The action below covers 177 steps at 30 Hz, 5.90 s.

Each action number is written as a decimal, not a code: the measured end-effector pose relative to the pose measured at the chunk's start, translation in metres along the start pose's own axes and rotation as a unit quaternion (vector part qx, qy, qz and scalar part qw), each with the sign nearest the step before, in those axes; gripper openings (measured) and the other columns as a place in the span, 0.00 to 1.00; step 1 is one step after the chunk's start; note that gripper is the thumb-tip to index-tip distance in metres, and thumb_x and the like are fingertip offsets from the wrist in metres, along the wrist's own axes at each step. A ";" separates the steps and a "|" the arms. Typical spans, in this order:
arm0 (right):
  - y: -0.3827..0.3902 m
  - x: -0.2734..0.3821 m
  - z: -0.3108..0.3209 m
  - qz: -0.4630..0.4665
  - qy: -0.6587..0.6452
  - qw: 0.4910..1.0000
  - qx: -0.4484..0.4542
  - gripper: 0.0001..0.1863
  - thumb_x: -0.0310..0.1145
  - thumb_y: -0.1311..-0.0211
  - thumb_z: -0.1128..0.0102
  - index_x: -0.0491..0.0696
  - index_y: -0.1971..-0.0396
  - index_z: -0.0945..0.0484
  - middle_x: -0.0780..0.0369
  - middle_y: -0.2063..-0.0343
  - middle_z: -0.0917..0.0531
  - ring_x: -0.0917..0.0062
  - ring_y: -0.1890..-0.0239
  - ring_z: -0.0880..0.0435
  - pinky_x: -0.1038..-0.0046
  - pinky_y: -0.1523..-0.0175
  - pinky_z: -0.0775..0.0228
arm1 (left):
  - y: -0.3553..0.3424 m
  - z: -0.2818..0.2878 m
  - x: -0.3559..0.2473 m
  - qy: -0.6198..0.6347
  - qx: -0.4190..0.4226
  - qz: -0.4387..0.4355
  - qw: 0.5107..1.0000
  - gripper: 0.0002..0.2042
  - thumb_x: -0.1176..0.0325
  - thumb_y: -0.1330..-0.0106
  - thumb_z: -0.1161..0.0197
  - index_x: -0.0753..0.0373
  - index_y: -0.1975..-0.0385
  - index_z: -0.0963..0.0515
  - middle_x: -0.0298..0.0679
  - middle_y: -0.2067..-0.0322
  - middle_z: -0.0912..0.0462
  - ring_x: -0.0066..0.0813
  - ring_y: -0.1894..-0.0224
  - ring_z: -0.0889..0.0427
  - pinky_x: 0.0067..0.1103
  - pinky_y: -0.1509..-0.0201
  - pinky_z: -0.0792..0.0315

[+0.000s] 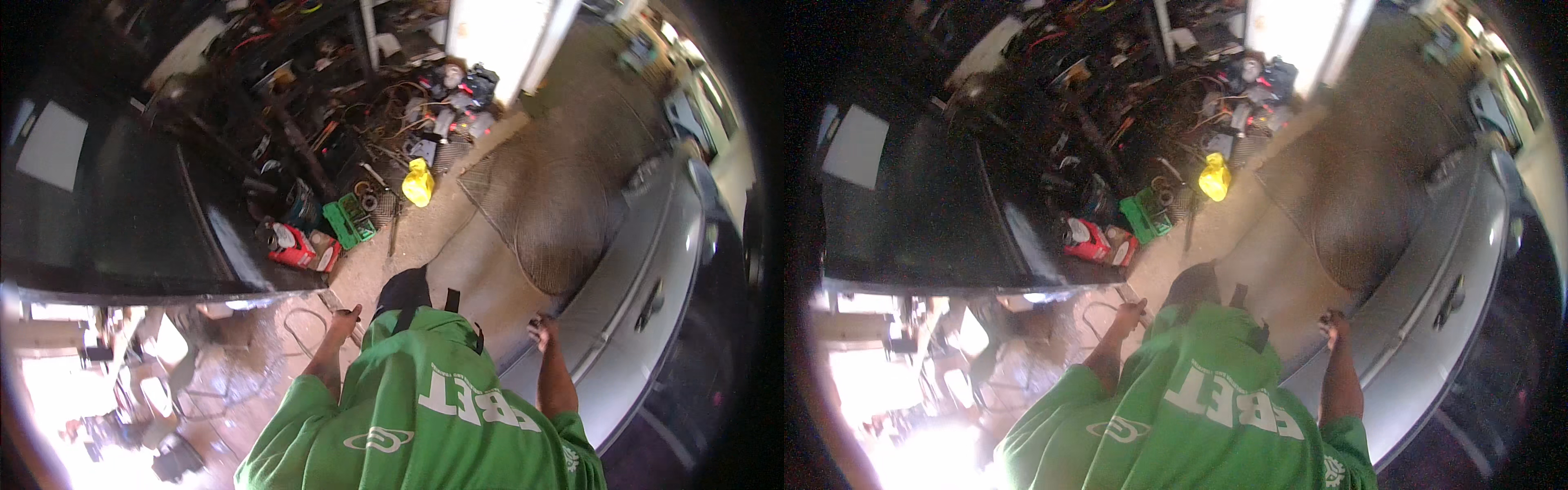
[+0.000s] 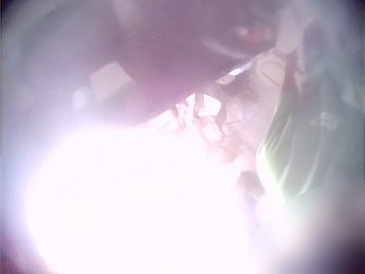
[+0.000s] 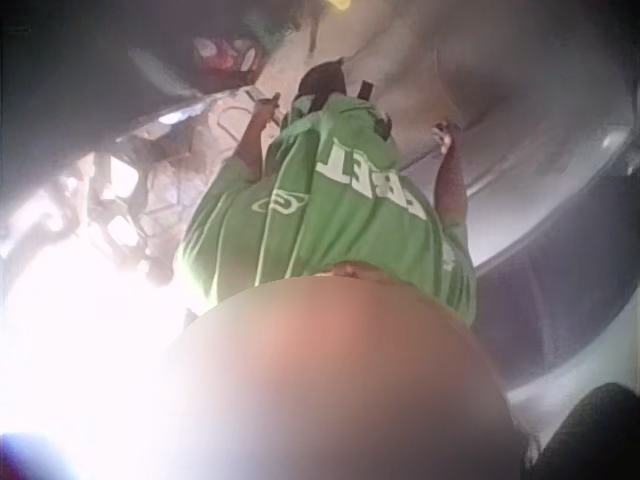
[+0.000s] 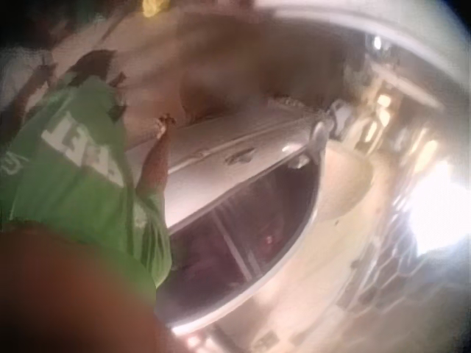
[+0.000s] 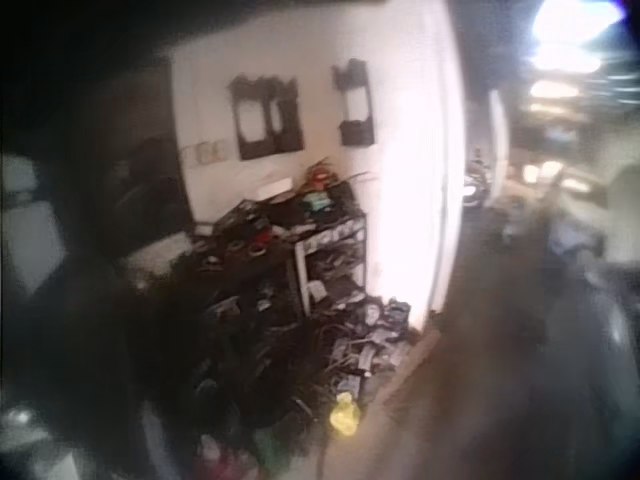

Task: The person uses a hammer to strike a brake assembly clamped in a vise, repeatedly adjusting the part between strikes. After finishing, the person carries the brake assembly across the garage and places it on a scooter.

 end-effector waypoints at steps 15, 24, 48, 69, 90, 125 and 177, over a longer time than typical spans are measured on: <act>-0.167 0.247 -0.198 -0.091 0.426 0.891 0.129 0.22 0.42 0.29 0.41 0.50 0.41 0.31 0.54 0.58 0.18 0.62 0.60 0.15 0.55 0.50 0.21 | -0.022 -0.031 -0.015 0.451 -0.197 0.221 0.842 0.14 0.57 0.32 0.35 0.64 0.63 0.22 0.36 0.74 0.20 0.29 0.77 0.20 0.25 0.75 0.25; -0.265 0.390 -0.368 0.039 0.441 0.848 0.292 0.22 0.47 0.32 0.36 0.44 0.51 0.23 0.59 0.64 0.15 0.70 0.67 0.14 0.63 0.62 0.21 | -0.022 -0.127 -0.025 0.712 -0.232 0.107 0.654 0.11 0.59 0.30 0.37 0.62 0.62 0.23 0.37 0.73 0.21 0.30 0.77 0.22 0.26 0.74 0.25; -0.356 0.417 -0.465 0.102 0.549 0.725 0.402 0.20 0.46 0.32 0.39 0.40 0.65 0.18 0.59 0.76 0.17 0.71 0.76 0.18 0.63 0.71 0.24 | 0.036 -0.259 -0.153 0.340 -0.319 0.290 0.836 0.14 0.60 0.35 0.32 0.67 0.65 0.15 0.40 0.70 0.13 0.25 0.68 0.18 0.25 0.62 0.24; -0.165 0.319 -0.561 0.214 0.705 0.533 0.417 0.22 0.47 0.31 0.37 0.46 0.47 0.21 0.61 0.68 0.16 0.75 0.70 0.17 0.68 0.68 0.22 | 0.165 -0.370 -0.039 0.611 -0.344 0.334 0.629 0.19 0.61 0.29 0.38 0.72 0.51 0.21 0.50 0.57 0.14 0.40 0.64 0.13 0.33 0.57 0.19; 0.026 0.078 -0.686 0.176 0.790 0.396 0.434 0.17 0.37 0.32 0.36 0.40 0.51 0.20 0.55 0.61 0.15 0.64 0.64 0.13 0.57 0.61 0.22 | 0.289 -0.248 0.045 0.711 -0.523 0.213 0.419 0.15 0.62 0.26 0.39 0.72 0.58 0.21 0.45 0.63 0.13 0.31 0.68 0.15 0.26 0.63 0.20; 0.538 -0.609 -0.905 0.233 0.865 0.179 0.407 0.19 0.47 0.33 0.38 0.43 0.63 0.17 0.57 0.69 0.15 0.67 0.67 0.10 0.60 0.69 0.19 | 0.599 -0.017 0.729 0.584 -0.534 0.361 0.493 0.17 0.58 0.33 0.34 0.70 0.60 0.18 0.49 0.68 0.14 0.37 0.67 0.16 0.33 0.60 0.23; 0.944 -1.213 -0.989 0.288 0.810 0.031 0.510 0.18 0.36 0.34 0.34 0.47 0.47 0.21 0.56 0.57 0.16 0.59 0.59 0.14 0.49 0.62 0.20 | 0.748 0.058 0.975 0.634 -0.564 0.490 0.201 0.27 0.49 0.36 0.33 0.72 0.54 0.18 0.60 0.54 0.15 0.53 0.47 0.17 0.37 0.41 0.25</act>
Point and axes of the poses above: each hand's wrist, its own y-axis away from the middle knuckle, its own z-axis out of the back of the hand, x = y × z, the point moved 10 cm from there along -y, towards the middle knuckle
